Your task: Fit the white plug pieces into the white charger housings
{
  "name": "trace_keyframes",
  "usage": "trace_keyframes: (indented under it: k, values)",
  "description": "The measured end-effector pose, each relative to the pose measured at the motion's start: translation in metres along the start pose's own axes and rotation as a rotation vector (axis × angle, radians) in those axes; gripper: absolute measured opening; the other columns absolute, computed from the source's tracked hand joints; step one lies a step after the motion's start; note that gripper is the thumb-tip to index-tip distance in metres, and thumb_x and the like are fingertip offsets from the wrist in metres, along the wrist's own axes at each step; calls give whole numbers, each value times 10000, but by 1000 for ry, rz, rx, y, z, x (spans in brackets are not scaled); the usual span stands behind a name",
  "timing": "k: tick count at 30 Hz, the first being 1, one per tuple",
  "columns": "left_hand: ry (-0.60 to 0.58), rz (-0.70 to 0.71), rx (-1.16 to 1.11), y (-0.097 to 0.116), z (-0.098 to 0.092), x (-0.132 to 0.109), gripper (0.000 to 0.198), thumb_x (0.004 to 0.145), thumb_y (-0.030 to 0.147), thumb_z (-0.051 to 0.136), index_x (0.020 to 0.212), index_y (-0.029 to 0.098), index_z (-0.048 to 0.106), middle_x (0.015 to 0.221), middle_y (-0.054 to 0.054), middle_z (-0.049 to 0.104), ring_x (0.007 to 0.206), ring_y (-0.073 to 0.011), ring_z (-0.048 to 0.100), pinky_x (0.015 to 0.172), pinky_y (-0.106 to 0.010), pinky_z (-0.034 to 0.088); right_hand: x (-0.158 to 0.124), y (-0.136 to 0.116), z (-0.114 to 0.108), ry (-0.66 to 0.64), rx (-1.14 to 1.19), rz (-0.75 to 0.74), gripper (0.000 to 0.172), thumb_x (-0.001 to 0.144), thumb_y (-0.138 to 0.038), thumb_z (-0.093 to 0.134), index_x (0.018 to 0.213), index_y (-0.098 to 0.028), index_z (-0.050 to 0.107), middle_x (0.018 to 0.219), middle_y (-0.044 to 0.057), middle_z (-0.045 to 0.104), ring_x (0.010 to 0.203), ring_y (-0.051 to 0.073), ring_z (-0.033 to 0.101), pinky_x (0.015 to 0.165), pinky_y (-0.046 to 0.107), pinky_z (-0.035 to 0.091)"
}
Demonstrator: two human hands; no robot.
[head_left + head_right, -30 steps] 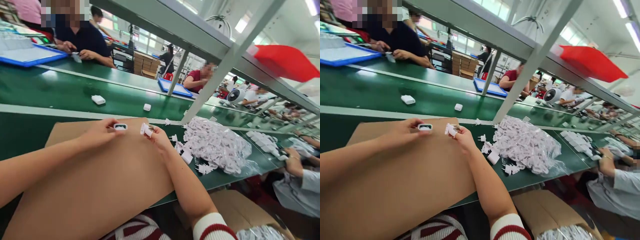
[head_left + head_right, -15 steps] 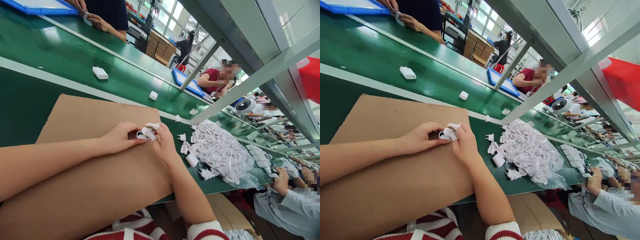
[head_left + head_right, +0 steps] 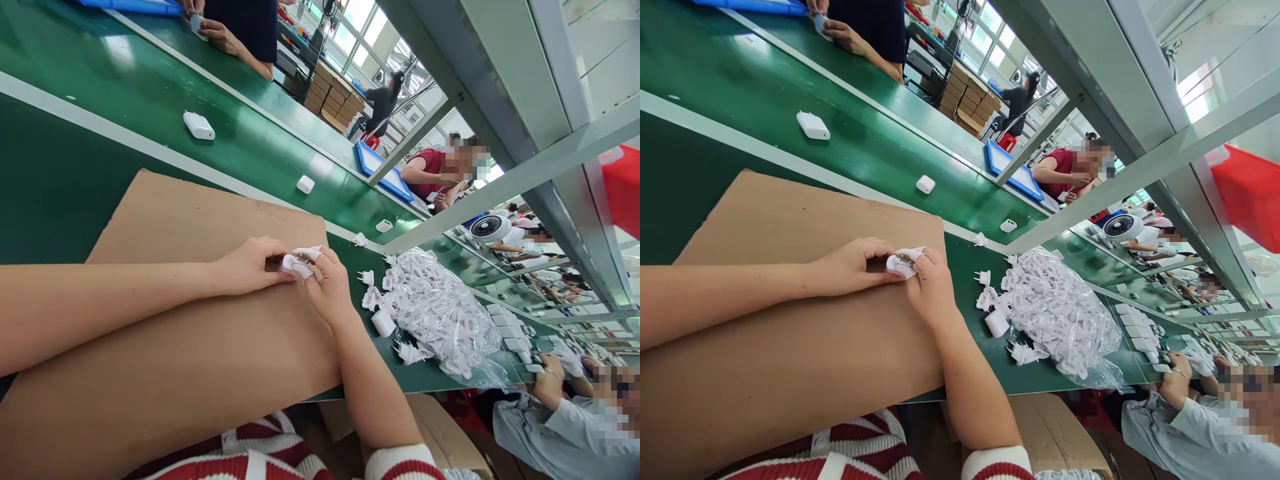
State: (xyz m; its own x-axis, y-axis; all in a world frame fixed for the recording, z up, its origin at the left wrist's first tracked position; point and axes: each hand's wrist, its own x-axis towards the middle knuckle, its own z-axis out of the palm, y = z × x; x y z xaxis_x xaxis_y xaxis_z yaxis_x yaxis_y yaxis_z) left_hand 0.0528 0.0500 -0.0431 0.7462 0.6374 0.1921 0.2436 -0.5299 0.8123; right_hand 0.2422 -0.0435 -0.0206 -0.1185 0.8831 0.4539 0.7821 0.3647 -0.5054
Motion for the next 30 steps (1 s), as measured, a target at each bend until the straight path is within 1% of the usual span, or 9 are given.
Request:
trace_keyframes:
  k: [3, 7, 13, 15, 17, 19, 22, 26, 30]
  values:
    - [2, 17, 12, -1, 0, 0, 369, 859, 553, 669, 970, 204, 719, 975, -33, 708, 892, -217, 615, 778, -301, 451, 1, 0, 1, -6, -18, -17, 408, 862, -52, 499, 1186, -218, 682, 1071, 68, 684, 1051, 209, 619, 920, 332, 524]
    - [-7, 24, 10, -2, 1, 1, 361, 859, 543, 675, 948, 195, 714, 944, -38, 702, 858, -213, 609, 737, -291, 439, 4, -4, 1, -34, -113, 1, 420, 839, -38, 488, 1164, -215, 687, 1051, 77, 673, 1032, 227, 603, 896, 343, 517]
    - [-4, 26, -22, -5, 2, 2, 374, 855, 562, 684, 976, 210, 715, 968, -23, 714, 896, -219, 628, 765, -284, 461, 8, -7, 3, -51, -196, 20, 338, 794, -17, 494, 975, -208, 706, 874, 56, 617, 883, 220, 580, 773, 318, 491]
    - [-13, 17, -24, -5, 1, 2, 378, 850, 565, 685, 967, 207, 715, 960, -22, 714, 889, -218, 630, 761, -284, 464, 6, -7, 4, -16, -161, 13, 362, 794, -16, 495, 1020, -203, 708, 897, 57, 629, 906, 218, 589, 792, 317, 498]
    - [-25, 1, -25, -3, 1, 2, 380, 844, 561, 686, 957, 200, 715, 952, -25, 710, 876, -215, 630, 749, -285, 466, 2, -6, 6, 49, -103, 15, 396, 806, -23, 494, 1092, -201, 704, 942, 61, 649, 937, 214, 605, 821, 319, 510]
    - [-25, -15, -21, -1, 0, 1, 377, 835, 550, 693, 956, 194, 715, 944, -28, 705, 863, -214, 627, 740, -289, 467, -2, -6, 7, 112, -57, 16, 400, 817, -33, 499, 1113, -208, 703, 972, 59, 660, 951, 208, 620, 838, 319, 519]
    - [-19, -24, -12, 2, -1, 1, 371, 830, 541, 693, 957, 194, 716, 935, -26, 701, 850, -211, 624, 735, -295, 464, -4, -6, 6, 141, -43, -14, 415, 812, -25, 504, 1127, -206, 705, 985, 61, 661, 964, 208, 624, 853, 319, 519]
    - [-21, -35, -28, 1, 0, 1, 363, 826, 540, 692, 956, 201, 717, 956, -23, 705, 866, -210, 624, 744, -297, 463, 0, -7, 4, 64, -116, -19, 448, 788, 3, 490, 1125, -201, 703, 961, 61, 655, 962, 217, 601, 838, 320, 501]
    - [-10, -21, -3, -2, 1, 2, 384, 820, 563, 690, 951, 203, 720, 949, -21, 706, 884, -215, 620, 762, -301, 459, 5, -8, 3, -30, -251, -15, 356, 800, -12, 508, 1024, -203, 708, 915, 58, 629, 890, 219, 558, 770, 319, 463]
